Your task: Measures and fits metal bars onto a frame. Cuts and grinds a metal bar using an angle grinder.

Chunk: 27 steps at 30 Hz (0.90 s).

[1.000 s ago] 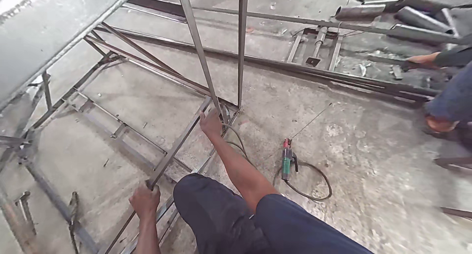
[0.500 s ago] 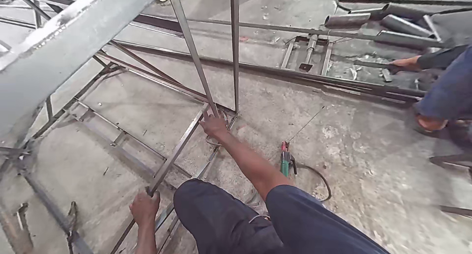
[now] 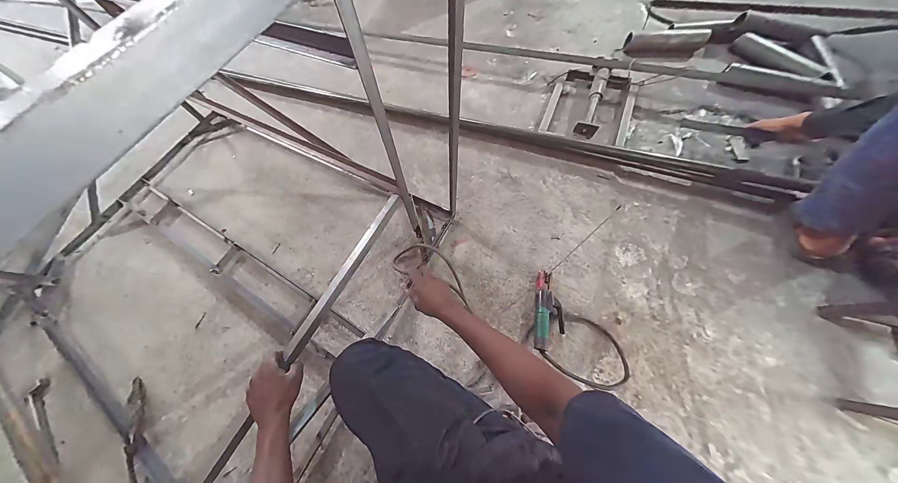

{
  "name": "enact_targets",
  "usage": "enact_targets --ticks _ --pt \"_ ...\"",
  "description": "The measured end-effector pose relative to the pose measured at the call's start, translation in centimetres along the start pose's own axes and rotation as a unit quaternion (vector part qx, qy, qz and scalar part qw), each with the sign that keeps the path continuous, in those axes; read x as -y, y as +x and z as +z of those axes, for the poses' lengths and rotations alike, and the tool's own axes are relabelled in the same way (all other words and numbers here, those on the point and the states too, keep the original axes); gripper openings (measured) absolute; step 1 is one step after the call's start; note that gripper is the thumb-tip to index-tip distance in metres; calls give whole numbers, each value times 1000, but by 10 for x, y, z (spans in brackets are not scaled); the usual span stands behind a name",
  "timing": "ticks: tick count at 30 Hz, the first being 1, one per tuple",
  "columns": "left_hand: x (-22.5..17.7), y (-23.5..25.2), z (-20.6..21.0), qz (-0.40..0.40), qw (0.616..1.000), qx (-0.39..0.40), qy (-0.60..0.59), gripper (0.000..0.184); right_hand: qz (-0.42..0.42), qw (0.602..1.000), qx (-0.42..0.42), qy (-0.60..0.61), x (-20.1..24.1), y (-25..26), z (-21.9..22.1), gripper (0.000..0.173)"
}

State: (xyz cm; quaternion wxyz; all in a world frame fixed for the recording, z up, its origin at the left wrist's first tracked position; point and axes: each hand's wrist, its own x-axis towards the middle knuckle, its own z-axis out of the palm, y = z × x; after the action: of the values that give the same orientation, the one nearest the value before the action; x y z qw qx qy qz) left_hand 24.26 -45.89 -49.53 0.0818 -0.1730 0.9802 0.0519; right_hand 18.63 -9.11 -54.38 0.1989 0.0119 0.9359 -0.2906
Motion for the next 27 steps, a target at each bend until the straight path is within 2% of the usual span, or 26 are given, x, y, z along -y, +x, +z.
enact_targets --ticks 4,9,11,14,16,17,19,22,23,24,26,27 --pt "1 -3 3 3 1000 -16 -9 36 -12 1000 11 -10 -34 -28 5 44" --pt "1 -15 4 6 999 -51 -13 31 5 1000 21 -13 -28 -59 -25 38" --pt "2 -15 2 2 999 -45 -20 32 -29 999 14 -30 -15 -67 -38 36" --pt "-4 -19 -18 -16 1000 -23 11 38 -157 986 -54 -24 24 -82 -72 32" --pt "-8 -30 -47 -12 1000 -5 28 39 -286 942 -170 36 69 -110 -109 28" --pt "-7 -36 -63 -14 999 2 38 40 -363 898 -240 68 98 -125 -130 26" --pt "-3 -53 -92 -18 999 7 50 40 -509 782 -345 99 156 -160 -174 24" --pt "3 -77 -114 11 998 -34 59 31 -653 640 -406 23 239 -190 -232 42" --pt "4 -87 -119 23 996 -45 68 29 -674 619 -403 -21 268 -191 -243 54" --pt "3 -100 -124 29 996 -44 72 29 -679 621 -384 -75 294 -189 -249 68" --pt "4 -124 -130 37 997 -44 58 30 -640 664 -330 -204 336 -177 -245 86" --pt "7 -134 -131 40 997 -52 45 29 -611 679 -318 -254 351 -172 -239 81"
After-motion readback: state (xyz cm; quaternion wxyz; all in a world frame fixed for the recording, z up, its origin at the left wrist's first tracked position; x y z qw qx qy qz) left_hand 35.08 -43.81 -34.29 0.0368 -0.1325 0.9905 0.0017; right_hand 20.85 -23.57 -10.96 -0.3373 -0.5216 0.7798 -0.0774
